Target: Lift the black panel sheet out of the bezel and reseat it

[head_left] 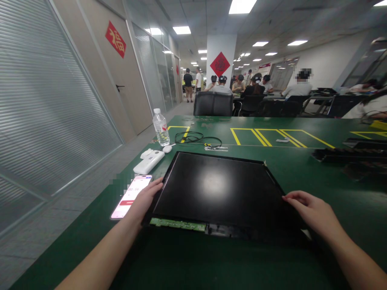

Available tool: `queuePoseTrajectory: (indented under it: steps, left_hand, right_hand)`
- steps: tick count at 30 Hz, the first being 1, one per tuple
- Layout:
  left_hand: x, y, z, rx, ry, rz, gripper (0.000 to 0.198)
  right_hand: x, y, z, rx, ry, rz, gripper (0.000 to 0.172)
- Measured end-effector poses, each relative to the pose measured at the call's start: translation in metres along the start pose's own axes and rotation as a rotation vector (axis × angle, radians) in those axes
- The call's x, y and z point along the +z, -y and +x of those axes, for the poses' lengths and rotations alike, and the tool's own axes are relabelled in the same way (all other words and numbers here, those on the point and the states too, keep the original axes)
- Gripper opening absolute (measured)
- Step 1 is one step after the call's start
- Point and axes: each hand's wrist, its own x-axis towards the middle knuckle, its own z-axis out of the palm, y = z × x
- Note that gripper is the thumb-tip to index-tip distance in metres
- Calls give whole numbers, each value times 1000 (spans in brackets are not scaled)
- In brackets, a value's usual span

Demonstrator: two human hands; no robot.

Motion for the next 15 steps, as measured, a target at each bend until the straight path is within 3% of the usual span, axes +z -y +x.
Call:
queuePoseTrajectory:
  steps: [6,12,15]
  left_hand:
    - [-2,4,0,-58,155,-120,85]
    - [-3,4,2,-184,255,-178,53]
    - [-7,10,5,-188,308,-138,48]
  right_hand:
    - [-1,0,-1,38,21,-12,42]
    - [-1,0,0,15,12,-5,38]
    - [-1,1,0,29,12,1,38]
